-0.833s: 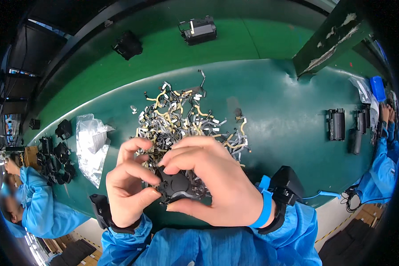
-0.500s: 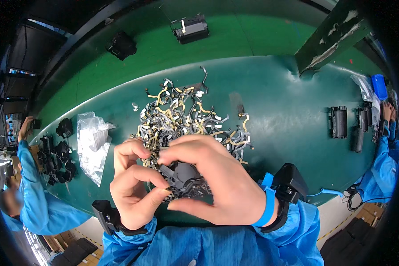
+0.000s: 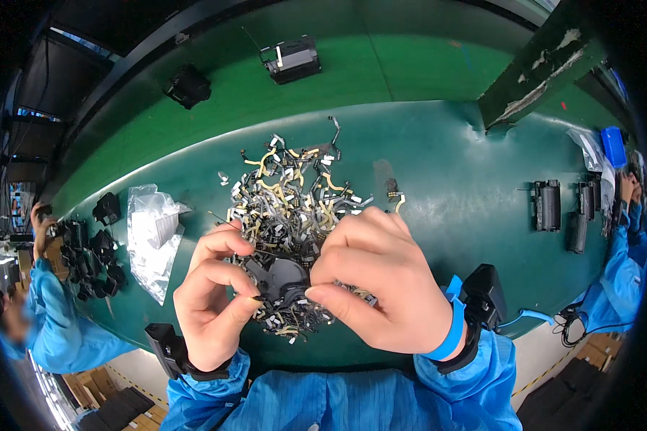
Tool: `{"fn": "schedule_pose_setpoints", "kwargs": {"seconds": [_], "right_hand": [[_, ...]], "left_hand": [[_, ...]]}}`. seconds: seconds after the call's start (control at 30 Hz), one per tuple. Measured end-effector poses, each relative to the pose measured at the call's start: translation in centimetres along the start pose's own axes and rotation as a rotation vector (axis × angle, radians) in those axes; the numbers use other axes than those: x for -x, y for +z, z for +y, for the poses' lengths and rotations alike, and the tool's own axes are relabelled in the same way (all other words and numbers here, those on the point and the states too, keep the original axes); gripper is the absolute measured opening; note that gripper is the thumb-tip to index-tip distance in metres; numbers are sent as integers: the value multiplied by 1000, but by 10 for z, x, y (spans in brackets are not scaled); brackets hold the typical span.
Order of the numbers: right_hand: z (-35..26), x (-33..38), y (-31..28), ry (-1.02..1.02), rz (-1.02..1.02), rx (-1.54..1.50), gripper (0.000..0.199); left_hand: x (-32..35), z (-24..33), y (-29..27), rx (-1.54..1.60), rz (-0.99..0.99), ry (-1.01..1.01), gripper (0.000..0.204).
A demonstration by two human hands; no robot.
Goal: Inserting small metal components and clips into a black plastic housing on an assembly line.
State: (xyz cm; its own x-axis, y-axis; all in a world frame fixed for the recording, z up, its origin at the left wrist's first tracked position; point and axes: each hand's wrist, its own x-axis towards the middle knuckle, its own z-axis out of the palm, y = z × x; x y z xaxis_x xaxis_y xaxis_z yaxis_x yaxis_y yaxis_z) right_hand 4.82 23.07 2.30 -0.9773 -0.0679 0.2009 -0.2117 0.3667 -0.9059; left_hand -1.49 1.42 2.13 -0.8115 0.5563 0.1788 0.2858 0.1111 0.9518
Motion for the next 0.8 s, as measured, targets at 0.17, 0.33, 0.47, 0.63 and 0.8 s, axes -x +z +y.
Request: {"fn": "schedule_pose_setpoints", "kwargs": {"seconds": [0.17, 0.33, 0.47, 0.63, 0.8], "right_hand": [[-1, 1, 4, -83, 49, 86, 9], [-4, 0, 6, -106, 56, 246, 12], [-3, -2, 0, 11, -41, 241, 20], [9, -1, 8, 224, -34, -258, 31], [-18, -10, 1, 273, -167, -86, 48]], "left_hand": [[2, 7, 2, 81, -72, -123, 16], [4, 8, 5, 89, -144, -167, 15], [3, 5, 5, 81, -165, -107, 16], [3, 3, 5, 195, -150, -99, 15], [7, -4, 9, 485, 69, -63, 15]]}}
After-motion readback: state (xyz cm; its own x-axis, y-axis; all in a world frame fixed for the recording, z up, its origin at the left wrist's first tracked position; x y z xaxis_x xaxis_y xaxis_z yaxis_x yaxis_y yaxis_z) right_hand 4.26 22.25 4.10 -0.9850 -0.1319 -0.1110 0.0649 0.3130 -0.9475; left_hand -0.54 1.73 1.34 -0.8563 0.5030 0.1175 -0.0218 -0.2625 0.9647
